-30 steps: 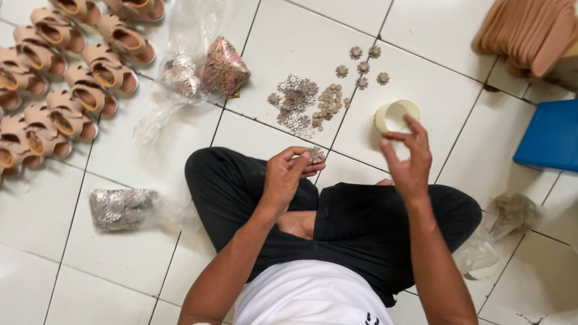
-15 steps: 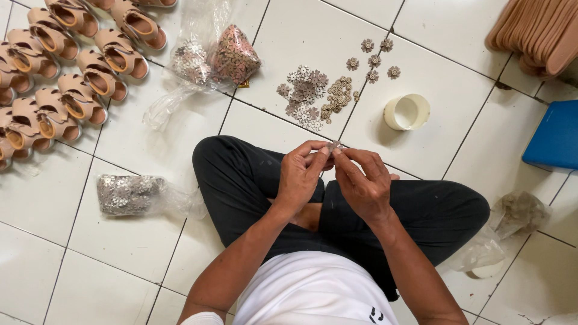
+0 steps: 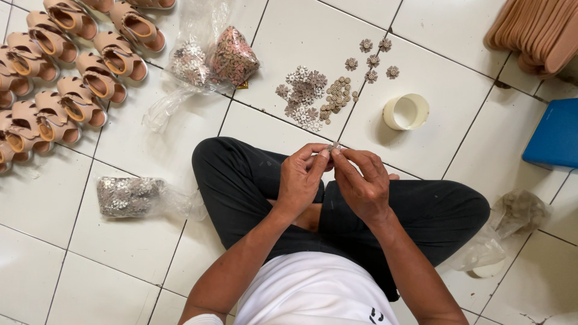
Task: The person sits on the floor and repeatedly picks up small flower-shaped components and round metal pieces, then presses them together by hand. The assembled units are placed on the floor beside a small white container. The person continues this one-at-a-time assembly for the duration of the clip.
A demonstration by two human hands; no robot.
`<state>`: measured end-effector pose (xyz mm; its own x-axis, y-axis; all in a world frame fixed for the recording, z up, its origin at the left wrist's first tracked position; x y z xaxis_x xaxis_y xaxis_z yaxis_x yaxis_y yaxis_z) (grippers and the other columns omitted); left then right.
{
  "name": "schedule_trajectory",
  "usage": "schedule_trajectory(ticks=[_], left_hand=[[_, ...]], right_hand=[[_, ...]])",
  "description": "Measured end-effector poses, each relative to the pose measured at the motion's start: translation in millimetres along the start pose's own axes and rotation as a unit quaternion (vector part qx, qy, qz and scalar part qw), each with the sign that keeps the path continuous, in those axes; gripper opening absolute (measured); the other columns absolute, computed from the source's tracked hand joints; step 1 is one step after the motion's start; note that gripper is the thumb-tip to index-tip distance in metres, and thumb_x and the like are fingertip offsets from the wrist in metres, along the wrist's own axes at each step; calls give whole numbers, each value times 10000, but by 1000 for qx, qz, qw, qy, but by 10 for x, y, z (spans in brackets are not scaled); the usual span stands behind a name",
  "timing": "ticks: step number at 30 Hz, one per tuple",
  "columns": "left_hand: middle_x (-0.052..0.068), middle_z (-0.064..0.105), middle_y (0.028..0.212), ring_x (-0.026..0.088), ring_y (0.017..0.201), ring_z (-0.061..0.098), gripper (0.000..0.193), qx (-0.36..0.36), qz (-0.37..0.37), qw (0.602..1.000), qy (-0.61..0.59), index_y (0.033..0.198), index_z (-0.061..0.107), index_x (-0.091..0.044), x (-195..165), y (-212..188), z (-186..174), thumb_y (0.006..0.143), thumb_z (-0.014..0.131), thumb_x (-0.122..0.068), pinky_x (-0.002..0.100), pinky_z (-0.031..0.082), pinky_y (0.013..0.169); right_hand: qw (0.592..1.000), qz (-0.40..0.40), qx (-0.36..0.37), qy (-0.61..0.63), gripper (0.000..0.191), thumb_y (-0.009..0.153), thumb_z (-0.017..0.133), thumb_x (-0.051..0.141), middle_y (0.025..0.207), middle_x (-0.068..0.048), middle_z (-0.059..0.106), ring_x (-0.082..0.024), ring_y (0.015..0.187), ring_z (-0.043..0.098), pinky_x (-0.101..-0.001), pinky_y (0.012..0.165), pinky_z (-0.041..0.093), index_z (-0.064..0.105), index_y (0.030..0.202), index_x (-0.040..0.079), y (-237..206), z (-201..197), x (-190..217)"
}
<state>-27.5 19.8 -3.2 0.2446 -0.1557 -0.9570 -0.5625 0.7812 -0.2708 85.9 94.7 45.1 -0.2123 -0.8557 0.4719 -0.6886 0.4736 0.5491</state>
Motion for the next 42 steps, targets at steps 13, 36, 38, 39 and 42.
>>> schedule_trajectory(ticks=[13, 36, 38, 39, 42], left_hand=[[125, 786, 891, 154, 873, 771, 263, -5, -19, 1000, -13, 1130, 700, 29, 93, -9, -21, 1054, 586, -196, 279, 639, 808], [220, 771, 1059, 279, 984, 783, 265, -65, -116, 984, -123, 1107, 646, 65, 373, 15, -574, 1046, 547, -173, 337, 633, 860], [217, 772, 1052, 278, 983, 784, 268, -68, -117, 983, -122, 1093, 652, 67, 372, 11, -605, 1048, 548, -176, 341, 632, 859], [216, 773, 1049, 278, 982, 784, 270, -69, -118, 983, -121, 1085, 655, 69, 374, 14, -617, 1048, 549, -177, 343, 632, 859], [213, 774, 1045, 275, 982, 785, 265, -69, -120, 983, -124, 1083, 660, 62, 394, 31, -632, 1047, 547, -175, 339, 636, 863]], right_hand=[[1000, 3, -11, 9, 347, 840, 817, -74, 1110, -85, 699, -251, 981, 681, -363, 851, 578, 696, 1154, 11, -53, 9, 10], [964, 246, 88, 47, 467, 924, 716, 20, 1076, -138, 747, -294, 987, 685, -403, 836, 565, 572, 1368, 28, 20, 1191, -892], [970, 227, 89, 17, 443, 927, 718, 14, 1033, -109, 751, -291, 960, 667, -411, 827, 555, 581, 1348, 34, 82, 1208, -839], [968, 234, 91, 21, 449, 914, 716, 5, 1003, -110, 737, -291, 941, 657, -420, 824, 547, 579, 1342, 30, 108, 1211, -836], [962, 248, 106, 33, 470, 875, 708, -20, 932, -112, 698, -293, 900, 628, -439, 816, 527, 565, 1321, 17, 166, 1225, -849]])
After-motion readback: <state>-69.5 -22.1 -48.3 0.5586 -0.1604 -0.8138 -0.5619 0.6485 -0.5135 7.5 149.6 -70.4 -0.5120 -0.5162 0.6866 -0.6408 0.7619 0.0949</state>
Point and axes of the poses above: each hand's wrist, its own y-axis towards the middle knuckle, its own z-axis out of the palm, x = y × z, the point moved 5 cm from there along y, towards the middle knuckle
